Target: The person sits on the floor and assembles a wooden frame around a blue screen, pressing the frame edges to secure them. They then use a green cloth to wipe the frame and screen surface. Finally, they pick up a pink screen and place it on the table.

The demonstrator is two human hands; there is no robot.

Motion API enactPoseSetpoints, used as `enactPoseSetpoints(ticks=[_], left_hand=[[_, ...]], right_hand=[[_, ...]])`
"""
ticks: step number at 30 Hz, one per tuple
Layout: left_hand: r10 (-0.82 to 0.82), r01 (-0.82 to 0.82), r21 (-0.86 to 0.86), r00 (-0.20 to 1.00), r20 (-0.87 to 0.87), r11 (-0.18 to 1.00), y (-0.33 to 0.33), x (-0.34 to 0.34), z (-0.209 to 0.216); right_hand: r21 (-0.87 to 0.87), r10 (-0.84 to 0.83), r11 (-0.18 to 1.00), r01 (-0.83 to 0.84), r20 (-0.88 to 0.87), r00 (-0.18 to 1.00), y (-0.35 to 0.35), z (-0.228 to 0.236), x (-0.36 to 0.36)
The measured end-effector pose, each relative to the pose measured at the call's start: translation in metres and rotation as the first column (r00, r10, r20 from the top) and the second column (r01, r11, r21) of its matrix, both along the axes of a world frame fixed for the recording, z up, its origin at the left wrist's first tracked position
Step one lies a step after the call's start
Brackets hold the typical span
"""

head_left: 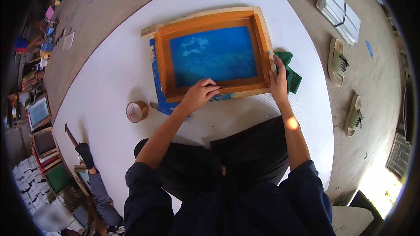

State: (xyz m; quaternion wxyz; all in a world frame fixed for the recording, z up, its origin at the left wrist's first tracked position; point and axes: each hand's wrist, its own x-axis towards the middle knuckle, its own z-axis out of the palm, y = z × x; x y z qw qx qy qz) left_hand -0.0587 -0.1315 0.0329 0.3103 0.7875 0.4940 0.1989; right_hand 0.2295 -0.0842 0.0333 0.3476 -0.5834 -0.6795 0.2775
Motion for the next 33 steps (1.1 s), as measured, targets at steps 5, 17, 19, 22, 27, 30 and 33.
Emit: enactPoseSetpoints(ticks=[5, 17, 19, 22, 27, 30, 33], left_hand=[[0.003, 0.053, -0.346, 0.987, 0.159, 0.937, 0.024, 0.042, -0.005], [-0.010, 0.039, -0.150, 0.983, 0.185, 0.988, 0.051, 0.146, -0.007], [0.087, -0.056, -0.222, 0.987, 0.136, 0.974, 0.050, 0.153, -0.006], [0.219, -0.204, -0.290, 0.975, 0.020, 0.935, 0.048, 0.166, -0.004], [0.284, -0.288, -0.361, 0.957, -0.063, 0.887, 0.048, 0.173, 0.002], [0.306, -0.313, -0.225, 0.950, -0.067, 0.923, 0.044, 0.171, -0.001], [0.302, -0.300, 0.078, 0.953, -0.023, 0.951, 0.030, 0.180, -0.020]], right_hand=[[-0.118, -0.047, 0.993, 0.019, -0.244, 0.969, 0.005, -0.003, 0.006], [-0.297, -0.171, 0.946, -0.130, -0.799, 0.577, 0.016, 0.000, 0.026], [-0.308, -0.168, 0.944, -0.123, -0.764, 0.623, 0.018, 0.000, 0.025], [-0.342, -0.206, 0.935, -0.098, -0.744, 0.635, 0.014, 0.003, 0.026], [-0.330, -0.202, 0.941, -0.080, -0.733, 0.649, 0.010, 0.001, 0.026], [-0.284, -0.161, 0.957, -0.055, -0.681, 0.714, 0.013, 0.001, 0.018], [-0.197, -0.126, 0.980, 0.031, -0.494, 0.861, 0.010, -0.006, 0.016]])
